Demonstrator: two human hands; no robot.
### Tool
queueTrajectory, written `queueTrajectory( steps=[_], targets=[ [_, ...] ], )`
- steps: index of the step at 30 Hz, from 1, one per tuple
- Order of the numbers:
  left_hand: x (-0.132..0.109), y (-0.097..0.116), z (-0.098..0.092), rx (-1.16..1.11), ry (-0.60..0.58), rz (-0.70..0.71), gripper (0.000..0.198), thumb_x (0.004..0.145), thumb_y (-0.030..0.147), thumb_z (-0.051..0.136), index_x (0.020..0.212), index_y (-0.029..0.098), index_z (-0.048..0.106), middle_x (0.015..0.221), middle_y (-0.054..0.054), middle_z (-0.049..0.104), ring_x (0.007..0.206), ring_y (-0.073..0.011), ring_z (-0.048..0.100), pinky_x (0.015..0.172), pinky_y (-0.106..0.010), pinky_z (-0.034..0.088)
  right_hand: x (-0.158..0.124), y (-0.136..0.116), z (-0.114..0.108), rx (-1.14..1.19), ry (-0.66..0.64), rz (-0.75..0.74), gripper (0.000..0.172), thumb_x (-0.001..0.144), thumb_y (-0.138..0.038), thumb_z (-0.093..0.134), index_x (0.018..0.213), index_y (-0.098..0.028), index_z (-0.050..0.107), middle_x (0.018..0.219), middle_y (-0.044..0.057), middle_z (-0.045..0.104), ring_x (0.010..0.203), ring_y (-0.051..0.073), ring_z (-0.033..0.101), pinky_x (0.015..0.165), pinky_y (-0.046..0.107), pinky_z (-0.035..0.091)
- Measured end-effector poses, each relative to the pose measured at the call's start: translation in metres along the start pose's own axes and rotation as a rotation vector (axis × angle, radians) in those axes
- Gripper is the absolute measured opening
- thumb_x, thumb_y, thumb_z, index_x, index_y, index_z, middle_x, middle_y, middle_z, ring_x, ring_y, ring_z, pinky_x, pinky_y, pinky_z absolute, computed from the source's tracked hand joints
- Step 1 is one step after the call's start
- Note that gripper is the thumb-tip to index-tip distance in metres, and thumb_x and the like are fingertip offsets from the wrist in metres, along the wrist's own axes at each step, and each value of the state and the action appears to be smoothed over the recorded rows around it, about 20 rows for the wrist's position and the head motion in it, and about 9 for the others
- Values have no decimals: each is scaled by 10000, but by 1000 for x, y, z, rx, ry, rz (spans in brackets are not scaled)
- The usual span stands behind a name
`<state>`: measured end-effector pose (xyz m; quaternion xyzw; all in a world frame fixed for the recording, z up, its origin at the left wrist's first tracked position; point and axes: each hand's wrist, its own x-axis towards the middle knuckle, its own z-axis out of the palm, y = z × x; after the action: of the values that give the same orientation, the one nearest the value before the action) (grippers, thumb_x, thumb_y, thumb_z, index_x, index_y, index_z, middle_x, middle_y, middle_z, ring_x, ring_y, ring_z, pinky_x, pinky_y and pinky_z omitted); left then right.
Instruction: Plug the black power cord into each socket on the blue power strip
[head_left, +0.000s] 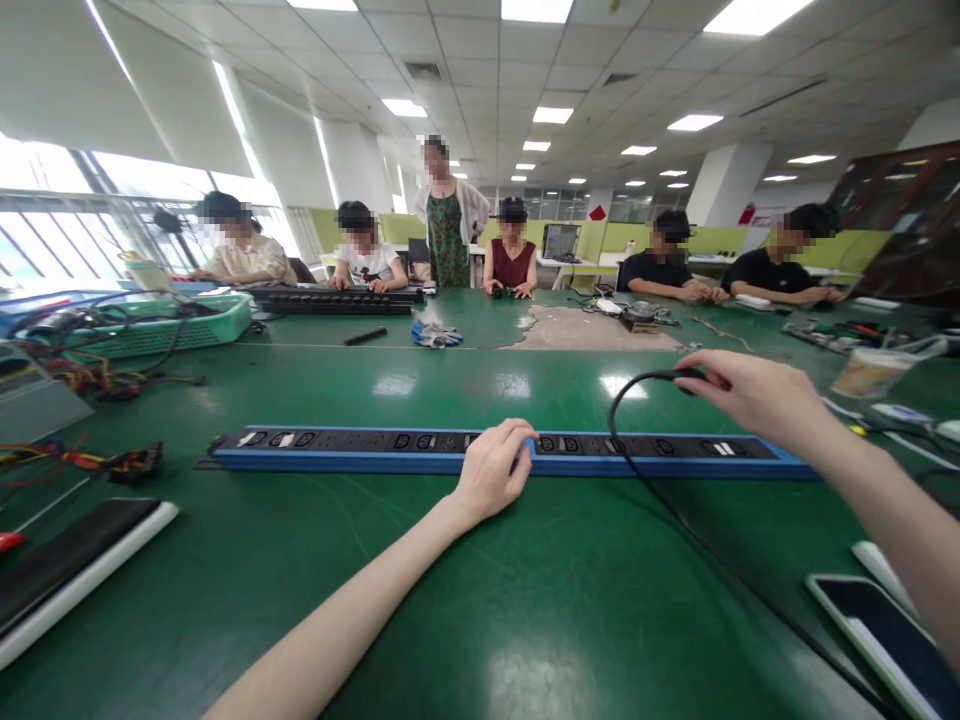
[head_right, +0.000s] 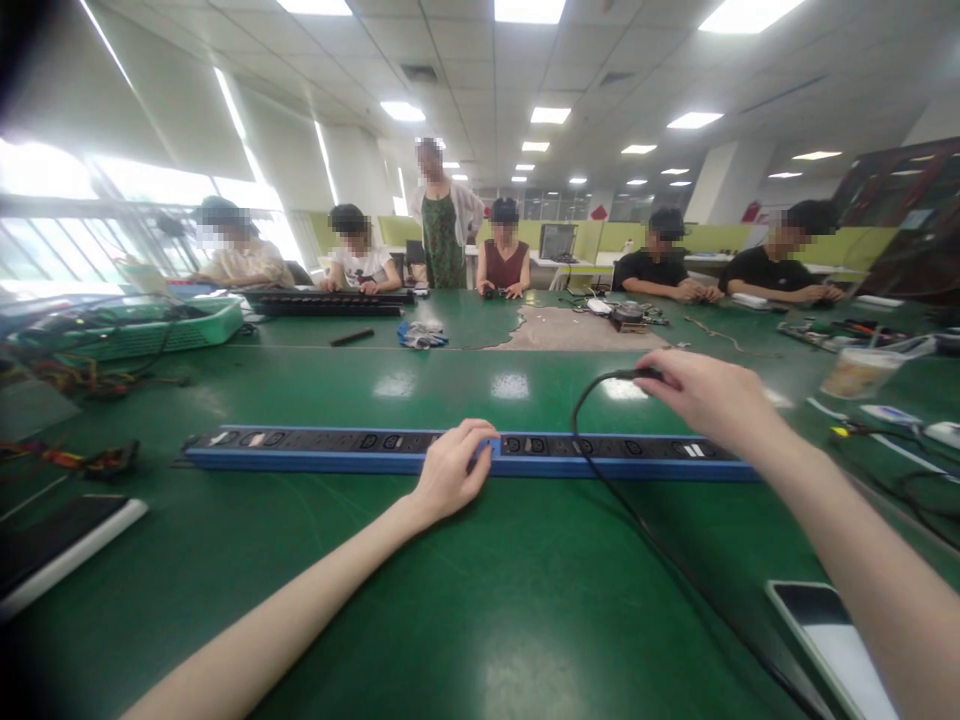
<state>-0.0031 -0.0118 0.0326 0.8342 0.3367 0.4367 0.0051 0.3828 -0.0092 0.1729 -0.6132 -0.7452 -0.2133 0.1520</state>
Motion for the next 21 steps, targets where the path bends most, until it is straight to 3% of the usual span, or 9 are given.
queueTrajectory(
  steps=[3,5,8,12,14,16,19,21],
  targets=[
    [23,15,-25,-68,129,-140,336,1001,299,539,1323,204,552,1305,-126,641,1237,-241,620,1052,-405,501,4,-72,-11,166,-23,-191,376,998,-584,516,1237,-346,681,877,59,702,749,138,622,622,288,346],
    [35,24,-45,-119,2,-212,385,1012,386,542,1369,244,524,1292,-93,667,1119,-215,679,944,-364,545,8,-113,-13,265,-40,-310,311,1018,-497,529,1256,-343,655,956,29,719,833,146,654,687,266,392],
    [43,29,-75,-115,-269,-316,322,1038,404,470,1314,285,586,1014,-27,753,828,-192,720,762,-317,554,20,-160,-13,446,-78,-399,287,1018,-375,539,1283,-303,625,1064,19,724,926,141,666,751,245,426],
    [43,15,-120,26,-436,-294,371,1047,421,406,1291,285,650,957,-47,764,841,-214,723,776,-309,535,39,-203,-9,728,-122,-431,293,964,-299,579,1245,-237,635,1031,24,724,903,129,658,792,238,461],
    [42,-7,-145,196,-465,-315,381,1028,455,429,1293,325,671,1061,-42,769,940,-236,721,819,-321,527,46,-222,-3,861,-160,-390,284,937,-238,560,1208,-221,642,977,20,723,863,120,656,794,240,480],
    [35,-43,-172,406,-437,-412,381,995,471,471,1284,355,690,1169,-28,755,1037,-284,704,880,-375,520,48,-242,7,977,-250,-297,272,934,-211,499,1161,-224,647,922,10,717,779,110,650,726,231,492],
    [6,-120,-212,641,-368,-662,376,951,471,496,1198,336,745,1163,-50,756,1032,-361,693,895,-481,514,46,-271,28,1061,-413,-160,223,954,-343,518,1101,-231,642,858,-3,701,613,102,608,585,220,466],
    [-25,-175,-234,664,-315,-783,357,903,440,554,1150,297,769,1148,-85,758,1011,-369,691,899,-496,509,42,-289,44,1026,-445,-112,256,920,-429,598,1070,-227,646,826,-10,690,562,98,576,562,223,450]
  ],
)
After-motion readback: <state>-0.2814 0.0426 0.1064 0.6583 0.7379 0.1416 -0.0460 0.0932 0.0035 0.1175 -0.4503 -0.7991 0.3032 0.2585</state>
